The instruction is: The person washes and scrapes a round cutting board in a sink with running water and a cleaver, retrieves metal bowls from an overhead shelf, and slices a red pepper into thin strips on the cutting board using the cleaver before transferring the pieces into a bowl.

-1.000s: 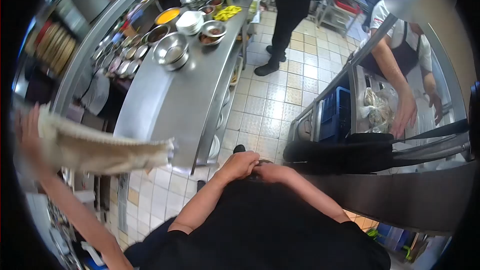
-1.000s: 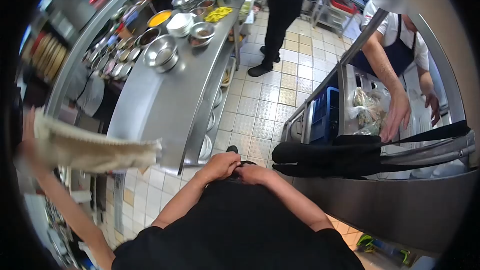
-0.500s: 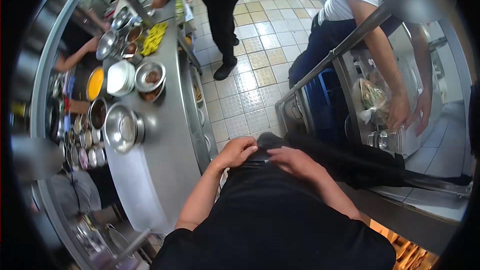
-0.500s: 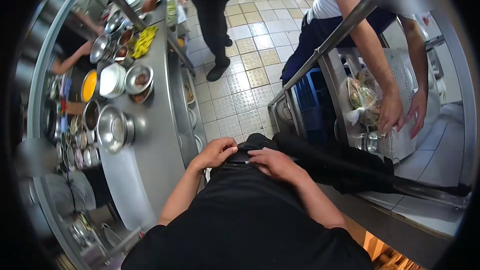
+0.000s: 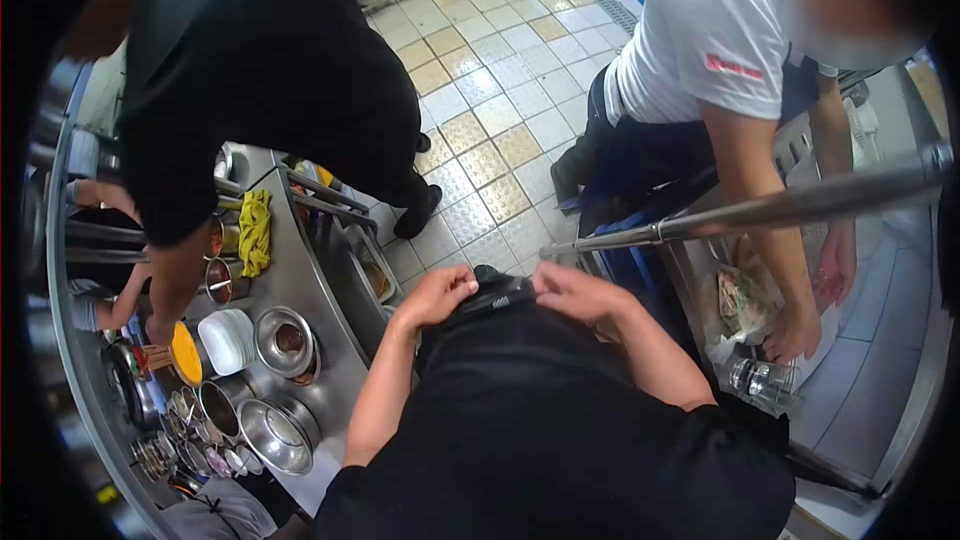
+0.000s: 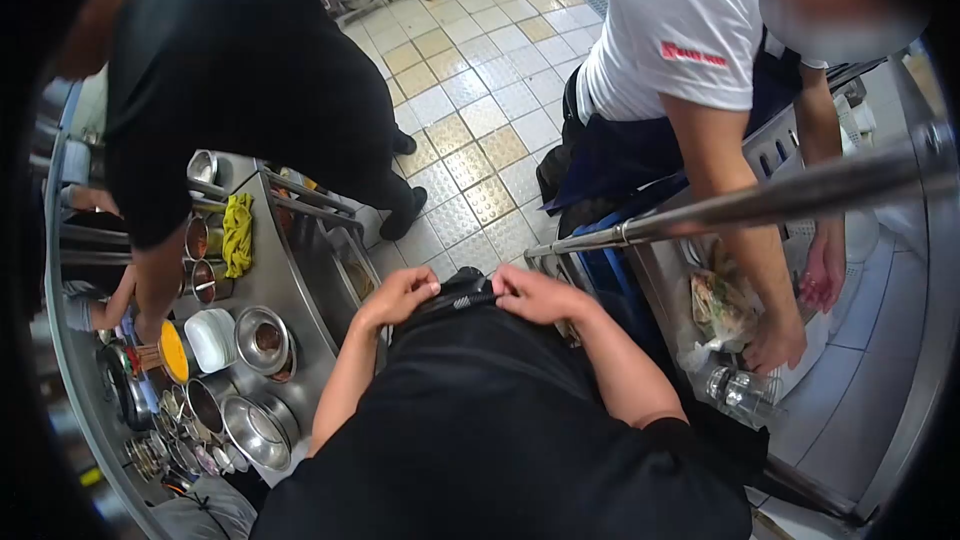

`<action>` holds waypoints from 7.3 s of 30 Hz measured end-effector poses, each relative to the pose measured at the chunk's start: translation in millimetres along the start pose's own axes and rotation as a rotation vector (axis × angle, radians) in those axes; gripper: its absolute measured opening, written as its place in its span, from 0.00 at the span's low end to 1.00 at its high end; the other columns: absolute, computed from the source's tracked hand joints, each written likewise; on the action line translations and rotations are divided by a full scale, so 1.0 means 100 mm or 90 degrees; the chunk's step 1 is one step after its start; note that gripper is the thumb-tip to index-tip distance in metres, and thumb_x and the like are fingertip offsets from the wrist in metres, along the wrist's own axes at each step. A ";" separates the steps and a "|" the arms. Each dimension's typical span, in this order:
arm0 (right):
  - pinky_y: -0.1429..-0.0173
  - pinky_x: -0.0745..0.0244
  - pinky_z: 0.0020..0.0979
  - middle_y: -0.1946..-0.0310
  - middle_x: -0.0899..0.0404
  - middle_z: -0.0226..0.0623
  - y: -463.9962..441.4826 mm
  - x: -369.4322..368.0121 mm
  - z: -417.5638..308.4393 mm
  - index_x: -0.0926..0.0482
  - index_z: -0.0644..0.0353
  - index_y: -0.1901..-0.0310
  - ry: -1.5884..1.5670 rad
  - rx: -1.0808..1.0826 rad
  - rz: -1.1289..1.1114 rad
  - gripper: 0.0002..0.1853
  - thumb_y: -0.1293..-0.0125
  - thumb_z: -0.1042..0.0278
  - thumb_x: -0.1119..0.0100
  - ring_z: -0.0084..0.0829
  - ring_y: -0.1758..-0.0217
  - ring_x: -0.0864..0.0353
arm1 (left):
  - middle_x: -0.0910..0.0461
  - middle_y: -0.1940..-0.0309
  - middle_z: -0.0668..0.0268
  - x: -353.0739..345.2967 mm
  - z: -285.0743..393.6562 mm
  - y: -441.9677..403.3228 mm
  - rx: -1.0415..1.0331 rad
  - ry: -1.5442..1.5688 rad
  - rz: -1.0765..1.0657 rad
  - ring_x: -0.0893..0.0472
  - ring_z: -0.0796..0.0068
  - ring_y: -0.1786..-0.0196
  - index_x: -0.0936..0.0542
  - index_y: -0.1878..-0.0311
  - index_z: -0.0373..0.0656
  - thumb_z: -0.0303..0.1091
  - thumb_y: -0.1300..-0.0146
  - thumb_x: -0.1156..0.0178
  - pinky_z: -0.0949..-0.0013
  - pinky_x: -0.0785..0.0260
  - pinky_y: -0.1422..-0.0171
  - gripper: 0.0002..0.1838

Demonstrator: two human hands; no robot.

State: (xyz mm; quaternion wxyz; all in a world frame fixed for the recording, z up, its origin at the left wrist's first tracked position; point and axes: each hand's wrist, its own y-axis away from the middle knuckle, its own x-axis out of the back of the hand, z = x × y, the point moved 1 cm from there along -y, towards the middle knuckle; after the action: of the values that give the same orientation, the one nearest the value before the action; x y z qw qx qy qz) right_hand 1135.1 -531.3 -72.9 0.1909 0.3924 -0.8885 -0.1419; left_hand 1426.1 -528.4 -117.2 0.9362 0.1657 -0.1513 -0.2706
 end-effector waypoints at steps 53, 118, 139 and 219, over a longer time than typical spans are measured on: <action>0.22 0.40 0.35 0.30 0.29 0.36 -5.46 6.74 0.41 0.33 0.55 0.27 -0.143 -0.114 -0.274 0.24 0.20 0.59 0.51 0.31 0.25 0.34 | 0.24 0.79 0.72 3.63 2.07 -6.29 0.169 0.081 0.192 0.28 0.82 0.73 0.22 0.73 0.39 0.45 0.23 0.43 0.71 0.35 0.66 0.23; 0.69 0.33 0.25 0.78 0.23 0.26 -12.37 18.45 -0.48 0.18 0.62 0.70 -0.052 -0.195 -0.119 0.09 0.34 0.67 0.37 0.17 0.74 0.27 | 0.27 0.77 0.74 8.51 6.27 -18.03 0.022 0.088 0.326 0.29 0.85 0.71 0.20 0.62 0.38 0.24 0.44 0.34 0.73 0.34 0.66 0.07; 0.64 0.32 0.25 0.77 0.22 0.28 -15.28 19.20 -1.38 0.20 0.64 0.74 -0.072 -0.169 -0.103 0.11 0.32 0.70 0.40 0.18 0.72 0.27 | 0.25 0.76 0.72 11.42 5.85 -18.85 0.140 0.164 0.407 0.27 0.82 0.71 0.21 0.65 0.37 0.23 0.48 0.34 0.73 0.31 0.65 0.07; 0.72 0.34 0.26 0.77 0.28 0.25 -22.10 7.78 -6.98 0.26 0.56 0.62 0.232 -0.079 -0.698 0.11 0.23 0.60 0.44 0.18 0.77 0.30 | 0.20 0.78 0.71 17.44 -0.05 -9.25 0.235 0.732 0.846 0.23 0.82 0.79 0.21 0.70 0.39 0.17 0.52 0.33 0.77 0.32 0.73 0.08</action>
State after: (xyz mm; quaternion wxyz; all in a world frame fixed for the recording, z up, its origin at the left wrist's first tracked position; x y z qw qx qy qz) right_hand 2389.2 -2627.5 -164.8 0.2618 0.8016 -0.4982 -0.2017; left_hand 2413.9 -2237.1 -147.2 0.7891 0.3016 0.2354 0.4805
